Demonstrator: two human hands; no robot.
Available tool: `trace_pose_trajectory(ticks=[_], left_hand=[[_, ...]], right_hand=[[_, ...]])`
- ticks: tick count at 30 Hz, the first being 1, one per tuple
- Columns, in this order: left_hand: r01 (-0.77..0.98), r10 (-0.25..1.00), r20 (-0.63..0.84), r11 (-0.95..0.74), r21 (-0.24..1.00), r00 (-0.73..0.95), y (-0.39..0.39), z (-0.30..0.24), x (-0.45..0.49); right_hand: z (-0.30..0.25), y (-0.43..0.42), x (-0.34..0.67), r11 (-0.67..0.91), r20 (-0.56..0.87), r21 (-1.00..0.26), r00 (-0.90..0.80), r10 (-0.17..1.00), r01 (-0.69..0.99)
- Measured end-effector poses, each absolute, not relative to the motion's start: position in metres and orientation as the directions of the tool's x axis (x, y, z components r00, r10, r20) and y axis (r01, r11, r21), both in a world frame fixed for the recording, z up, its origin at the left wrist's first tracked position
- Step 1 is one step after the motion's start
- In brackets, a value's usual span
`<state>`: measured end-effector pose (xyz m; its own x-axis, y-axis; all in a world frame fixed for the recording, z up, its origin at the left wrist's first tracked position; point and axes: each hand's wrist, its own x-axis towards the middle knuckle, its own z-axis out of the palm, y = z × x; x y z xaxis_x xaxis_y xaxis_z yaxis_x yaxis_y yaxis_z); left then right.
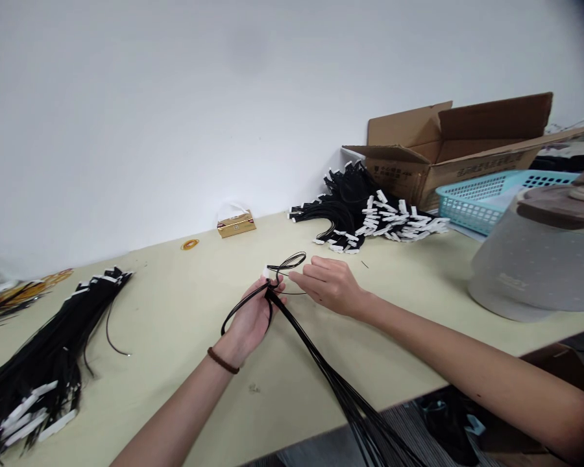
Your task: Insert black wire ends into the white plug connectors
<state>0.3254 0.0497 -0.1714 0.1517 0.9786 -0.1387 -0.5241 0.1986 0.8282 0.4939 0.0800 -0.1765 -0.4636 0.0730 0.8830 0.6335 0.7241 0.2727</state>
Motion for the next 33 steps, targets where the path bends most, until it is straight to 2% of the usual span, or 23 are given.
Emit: trace_pose_trajectory(ticks=[9, 18, 24, 33], left_hand=[[-0.499, 0.983, -0.129, 0.178, 0.848, 0.132, 0.0494, -0.1717, 0.3259], [-0.477, 0.985, -0.118, 0.163, 0.864, 0.124, 0.0487, -0.1733, 0.3249], [-0.418, 0.995, -0.057, 0.087, 0.904, 0.083, 0.0484, -0.1748, 0.3262], [-0.373, 0.996, -0.043, 0.068, 0.925, 0.076, 0.0508, -0.1781, 0.3244]], right_hand=[[-0.1834, 0.0795, 0.4897, 0.776, 0.87, 0.114, -0.439, 0.223, 0.62], [-0.183, 0.0768, 0.4859, 0.786, 0.875, 0.05, -0.407, 0.264, 0.617], [-0.1834, 0.0763, 0.4856, 0.782, 0.844, -0.01, -0.415, 0.341, 0.623], [-0.1839, 0.0792, 0.4858, 0.787, 0.842, 0.031, -0.44, 0.312, 0.616]])
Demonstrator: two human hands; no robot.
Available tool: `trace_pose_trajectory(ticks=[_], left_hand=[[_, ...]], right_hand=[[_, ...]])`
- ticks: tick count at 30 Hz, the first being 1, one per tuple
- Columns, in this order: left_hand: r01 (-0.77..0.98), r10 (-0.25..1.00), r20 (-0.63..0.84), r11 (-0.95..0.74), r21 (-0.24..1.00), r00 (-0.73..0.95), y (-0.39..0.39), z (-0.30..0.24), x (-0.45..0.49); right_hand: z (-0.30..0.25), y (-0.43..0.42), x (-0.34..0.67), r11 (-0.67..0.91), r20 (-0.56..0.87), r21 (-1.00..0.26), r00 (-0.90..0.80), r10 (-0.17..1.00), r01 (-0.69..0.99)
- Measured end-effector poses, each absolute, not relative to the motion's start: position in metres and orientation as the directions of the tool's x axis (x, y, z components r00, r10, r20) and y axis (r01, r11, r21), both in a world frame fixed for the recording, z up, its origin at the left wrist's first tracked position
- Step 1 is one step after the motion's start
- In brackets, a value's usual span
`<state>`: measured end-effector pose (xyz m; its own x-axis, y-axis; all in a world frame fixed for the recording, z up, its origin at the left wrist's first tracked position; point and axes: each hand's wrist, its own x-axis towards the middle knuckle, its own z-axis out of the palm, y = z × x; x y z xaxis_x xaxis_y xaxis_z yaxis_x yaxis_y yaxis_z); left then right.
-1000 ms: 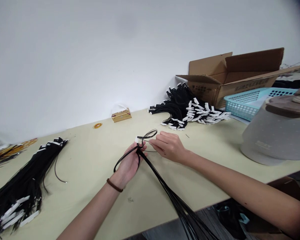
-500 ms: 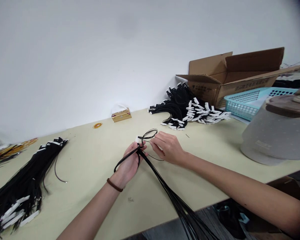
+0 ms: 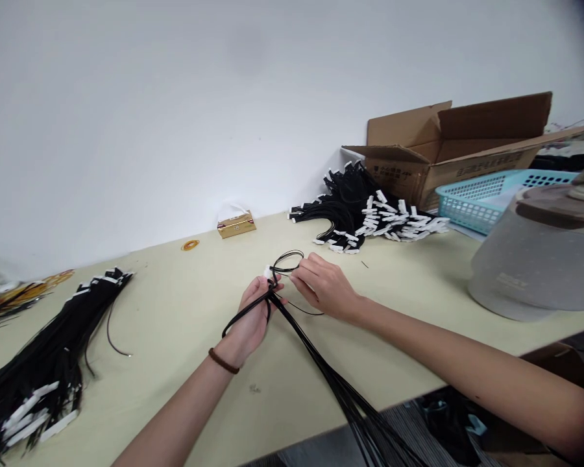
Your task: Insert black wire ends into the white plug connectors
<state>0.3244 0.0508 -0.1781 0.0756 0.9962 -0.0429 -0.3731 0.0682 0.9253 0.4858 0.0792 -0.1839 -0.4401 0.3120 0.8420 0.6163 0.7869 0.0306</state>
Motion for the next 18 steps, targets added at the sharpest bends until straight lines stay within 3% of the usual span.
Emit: trace_pose_trajectory(ticks=[6, 13, 18], left_hand=[[-0.332, 0.996, -0.047, 0.07, 0.941, 0.079, 0.0516, -0.1806, 0.3241], [-0.294, 0.972, -0.047, 0.116, 0.949, 0.23, 0.0476, -0.1809, 0.326], [-0.333, 0.967, -0.084, 0.163, 0.929, 0.24, 0.0475, -0.1818, 0.3254]], right_hand=[[-0.1837, 0.0781, 0.4855, 0.776, 0.843, 0.011, -0.423, 0.332, 0.63], [-0.186, 0.0797, 0.4842, 0.815, 0.839, 0.048, -0.466, 0.281, 0.578], [-0.1894, 0.0808, 0.4826, 0.89, 0.82, -0.067, -0.483, 0.306, 0.451]])
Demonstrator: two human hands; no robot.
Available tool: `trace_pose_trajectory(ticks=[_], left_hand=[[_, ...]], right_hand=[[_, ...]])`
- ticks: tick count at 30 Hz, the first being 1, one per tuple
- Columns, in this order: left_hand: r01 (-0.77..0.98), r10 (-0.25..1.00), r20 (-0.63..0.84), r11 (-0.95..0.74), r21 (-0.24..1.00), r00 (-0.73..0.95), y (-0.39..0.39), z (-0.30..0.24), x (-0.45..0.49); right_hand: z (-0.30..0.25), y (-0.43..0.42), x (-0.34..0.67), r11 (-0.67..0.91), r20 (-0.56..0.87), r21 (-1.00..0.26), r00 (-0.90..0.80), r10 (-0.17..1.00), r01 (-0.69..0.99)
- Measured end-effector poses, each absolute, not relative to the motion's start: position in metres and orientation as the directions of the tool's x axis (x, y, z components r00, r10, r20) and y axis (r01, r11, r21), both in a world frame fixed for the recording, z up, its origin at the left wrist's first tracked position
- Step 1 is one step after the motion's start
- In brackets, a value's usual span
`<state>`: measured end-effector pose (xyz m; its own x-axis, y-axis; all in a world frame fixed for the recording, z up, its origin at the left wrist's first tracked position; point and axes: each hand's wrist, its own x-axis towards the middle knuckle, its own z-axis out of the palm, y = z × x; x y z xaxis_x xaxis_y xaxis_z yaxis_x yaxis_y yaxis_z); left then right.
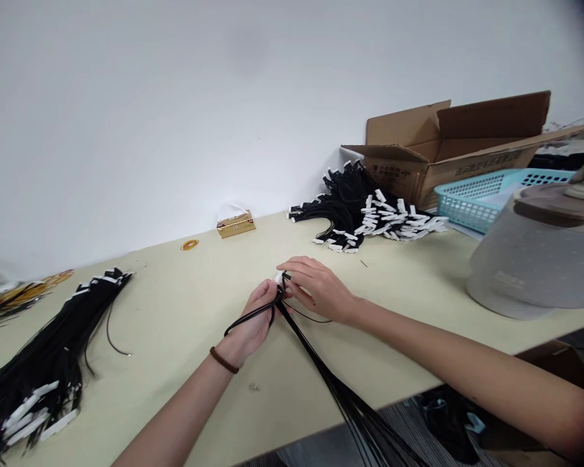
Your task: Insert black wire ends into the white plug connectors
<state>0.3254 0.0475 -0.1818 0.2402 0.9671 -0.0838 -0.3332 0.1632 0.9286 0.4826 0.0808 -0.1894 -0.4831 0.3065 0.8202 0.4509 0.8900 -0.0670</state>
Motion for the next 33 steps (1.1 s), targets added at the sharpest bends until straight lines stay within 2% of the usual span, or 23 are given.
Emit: trace_pose_trajectory(ticks=[4, 10, 17, 19, 21, 25, 29, 33], left_hand=[[-0.334, 0.959, -0.099, 0.188, 0.924, 0.264, 0.0485, -0.1811, 0.3244], [-0.356, 0.945, -0.111, 0.222, 0.908, 0.307, 0.0493, -0.1808, 0.3234], [-0.383, 0.942, -0.171, 0.276, 0.882, 0.288, 0.0509, -0.1799, 0.3237], [-0.397, 0.946, -0.176, 0.277, 0.875, 0.272, 0.0518, -0.1791, 0.3234], [-0.416, 0.952, -0.172, 0.268, 0.869, 0.255, 0.0528, -0.1786, 0.3233], [-0.447, 0.956, -0.209, 0.281, 0.849, 0.205, 0.0543, -0.1794, 0.3237], [-0.46, 0.95, -0.244, 0.309, 0.833, 0.195, 0.0547, -0.181, 0.3239], [-0.459, 0.955, -0.247, 0.296, 0.838, 0.166, 0.0544, -0.1815, 0.3248]], right_hand=[[-0.19, 0.0802, 0.4822, 0.894, 0.797, -0.161, -0.479, 0.368, 0.419], [-0.1923, 0.0829, 0.4832, 0.892, 0.802, -0.091, -0.499, 0.329, 0.442], [-0.1896, 0.083, 0.4835, 0.889, 0.814, -0.164, -0.45, 0.367, 0.429], [-0.1874, 0.0822, 0.485, 0.896, 0.852, -0.093, -0.43, 0.297, 0.435], [-0.1865, 0.0817, 0.4866, 0.895, 0.872, 0.044, -0.454, 0.182, 0.443], [-0.19, 0.0824, 0.4868, 0.855, 0.796, 0.304, -0.606, 0.015, 0.42], [-0.1934, 0.0836, 0.4846, 0.813, 0.701, 0.426, -0.713, -0.019, 0.397], [-0.1912, 0.0831, 0.484, 0.79, 0.668, 0.473, -0.744, -0.033, 0.389]])
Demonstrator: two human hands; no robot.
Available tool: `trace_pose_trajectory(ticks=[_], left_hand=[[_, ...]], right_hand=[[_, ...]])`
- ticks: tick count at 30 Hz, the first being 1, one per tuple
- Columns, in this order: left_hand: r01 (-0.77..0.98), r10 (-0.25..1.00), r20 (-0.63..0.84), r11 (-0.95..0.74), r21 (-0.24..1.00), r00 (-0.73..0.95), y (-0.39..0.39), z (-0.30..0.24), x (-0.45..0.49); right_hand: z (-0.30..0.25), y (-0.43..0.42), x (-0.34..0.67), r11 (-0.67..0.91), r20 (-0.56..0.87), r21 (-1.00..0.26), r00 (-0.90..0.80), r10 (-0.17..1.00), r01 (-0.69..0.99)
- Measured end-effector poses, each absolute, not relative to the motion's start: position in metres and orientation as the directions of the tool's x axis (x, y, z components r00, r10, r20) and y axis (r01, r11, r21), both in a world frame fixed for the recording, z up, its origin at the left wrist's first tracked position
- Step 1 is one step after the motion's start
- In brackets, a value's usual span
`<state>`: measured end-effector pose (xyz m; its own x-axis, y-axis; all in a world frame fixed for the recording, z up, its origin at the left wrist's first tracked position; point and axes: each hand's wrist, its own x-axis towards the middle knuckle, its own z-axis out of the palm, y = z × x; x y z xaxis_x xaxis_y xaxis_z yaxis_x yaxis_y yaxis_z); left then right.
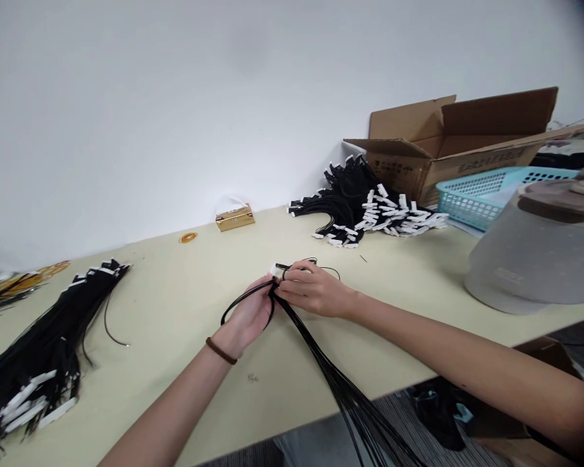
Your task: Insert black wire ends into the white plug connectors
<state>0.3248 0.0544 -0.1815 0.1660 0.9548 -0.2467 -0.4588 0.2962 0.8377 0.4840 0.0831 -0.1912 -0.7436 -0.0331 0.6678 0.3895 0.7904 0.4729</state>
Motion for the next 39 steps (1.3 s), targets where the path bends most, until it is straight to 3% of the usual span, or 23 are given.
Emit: trace_pose_trajectory(ticks=[7, 12, 15, 17, 19, 22, 24, 26, 28, 31, 34, 36, 39], left_hand=[[-0.441, 0.951, -0.252, 0.307, 0.844, 0.18, 0.056, -0.186, 0.325], [-0.453, 0.952, -0.256, 0.305, 0.838, 0.166, 0.056, -0.186, 0.324], [-0.462, 0.954, -0.26, 0.301, 0.834, 0.151, 0.056, -0.183, 0.325], [-0.462, 0.957, -0.255, 0.29, 0.838, 0.138, 0.056, -0.18, 0.324], [-0.456, 0.961, -0.24, 0.275, 0.847, 0.135, 0.057, -0.177, 0.323], [-0.453, 0.965, -0.234, 0.264, 0.852, 0.121, 0.058, -0.174, 0.32], [-0.454, 0.967, -0.242, 0.252, 0.855, 0.08, 0.058, -0.173, 0.318], [-0.454, 0.97, -0.24, 0.233, 0.86, 0.044, 0.058, -0.173, 0.317], [-0.455, 0.973, -0.227, 0.215, 0.864, 0.03, 0.059, -0.174, 0.316], [-0.453, 0.975, -0.224, 0.204, 0.868, 0.011, 0.06, -0.175, 0.317], [-0.462, 0.972, -0.236, 0.2, 0.864, -0.022, 0.06, -0.175, 0.317], [-0.474, 0.972, -0.235, 0.196, 0.858, -0.023, 0.059, -0.175, 0.317], [-0.501, 0.977, -0.213, 0.18, 0.847, -0.009, 0.058, -0.174, 0.318]], right_hand=[[-0.188, 0.082, 0.485, 0.779, 0.614, 0.512, -0.788, -0.036, 0.363], [-0.194, 0.085, 0.484, 0.834, 0.674, 0.405, -0.738, 0.003, 0.373], [-0.197, 0.084, 0.481, 0.92, 0.742, 0.218, -0.667, 0.062, 0.327], [-0.196, 0.08, 0.478, 0.967, 0.806, -0.012, -0.569, 0.16, 0.255], [-0.192, 0.074, 0.475, 0.933, 0.822, -0.306, -0.442, 0.36, 0.192], [-0.182, 0.069, 0.474, 0.726, 0.704, -0.687, -0.228, 0.673, 0.021], [-0.175, 0.073, 0.477, 0.568, 0.59, -0.801, -0.095, 0.802, -0.188], [-0.17, 0.082, 0.485, 0.464, 0.485, -0.81, 0.034, 0.874, -0.36], [-0.168, 0.094, 0.497, 0.45, 0.421, -0.8, 0.163, 0.892, -0.397], [-0.166, 0.11, 0.514, 0.502, 0.407, -0.813, 0.327, 0.853, -0.297], [-0.167, 0.114, 0.523, 0.559, 0.491, -0.827, 0.404, 0.772, -0.063], [-0.167, 0.109, 0.521, 0.594, 0.612, -0.785, 0.36, 0.704, 0.174], [-0.171, 0.094, 0.507, 0.669, 0.798, -0.572, 0.13, 0.589, 0.476]])
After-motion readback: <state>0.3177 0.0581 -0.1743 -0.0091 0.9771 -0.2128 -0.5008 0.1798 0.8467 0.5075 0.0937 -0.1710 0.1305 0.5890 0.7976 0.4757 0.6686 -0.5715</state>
